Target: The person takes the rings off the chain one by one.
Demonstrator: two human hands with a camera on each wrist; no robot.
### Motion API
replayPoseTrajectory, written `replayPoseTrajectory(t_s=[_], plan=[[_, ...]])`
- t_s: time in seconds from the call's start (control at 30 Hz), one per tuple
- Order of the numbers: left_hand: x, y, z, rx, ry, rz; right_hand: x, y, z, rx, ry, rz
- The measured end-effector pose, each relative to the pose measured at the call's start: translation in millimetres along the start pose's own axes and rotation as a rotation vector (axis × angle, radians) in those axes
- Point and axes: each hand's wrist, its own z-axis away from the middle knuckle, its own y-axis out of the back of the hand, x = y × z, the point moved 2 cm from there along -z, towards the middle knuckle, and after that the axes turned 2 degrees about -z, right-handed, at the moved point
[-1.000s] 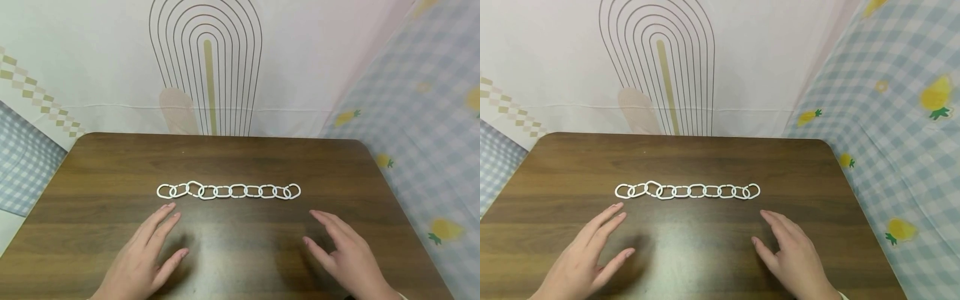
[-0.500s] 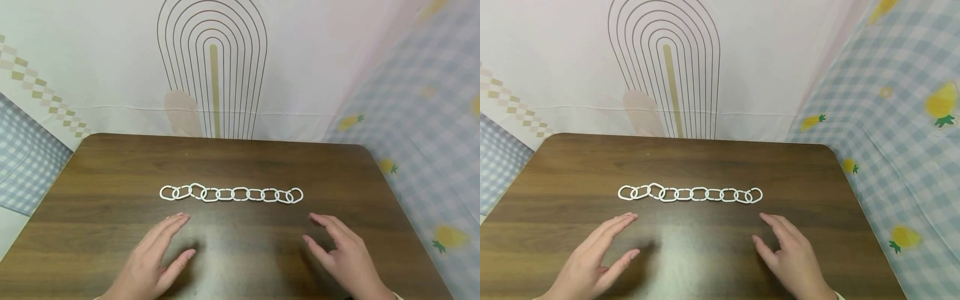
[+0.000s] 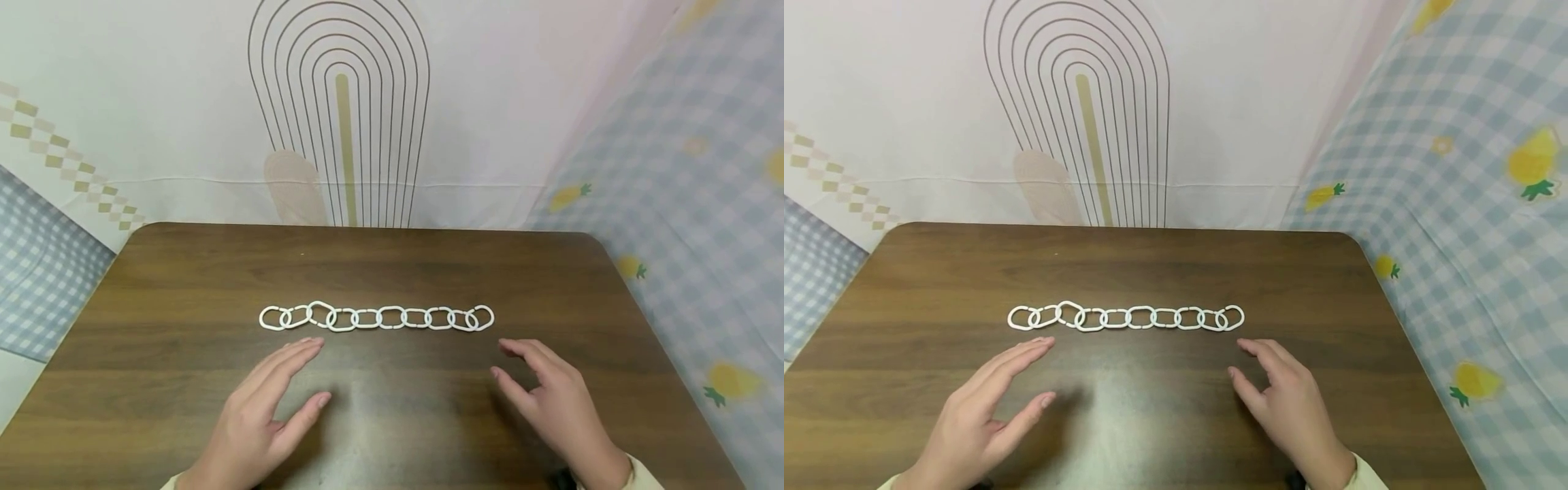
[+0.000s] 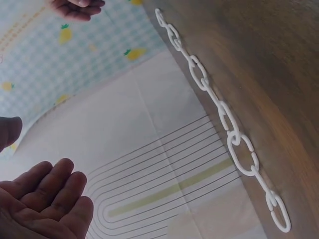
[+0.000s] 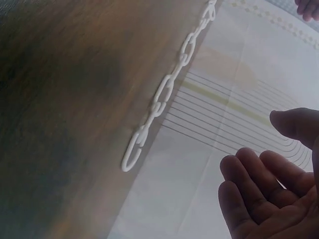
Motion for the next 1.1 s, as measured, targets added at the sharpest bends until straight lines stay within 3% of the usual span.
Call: replayPoseTrajectory(t_s=[0.27,0.67,1.1], plan=[[-3.4,-3.5,-3.7,0.012,-0.012,0.007,8.4,-11.2,1.5,0.009,-0.018,-0.030],[-10.0,-17.2,2.0,-0.014,0.113,-0.043,16.1,-21.2,4.6,-0.001,-0.106,-0.055],[-12.9,-30.0,-5.1,-0.028,0.138,-0.012,33.2,-34.3,-10.6,-0.119,-0.323,-0.244]])
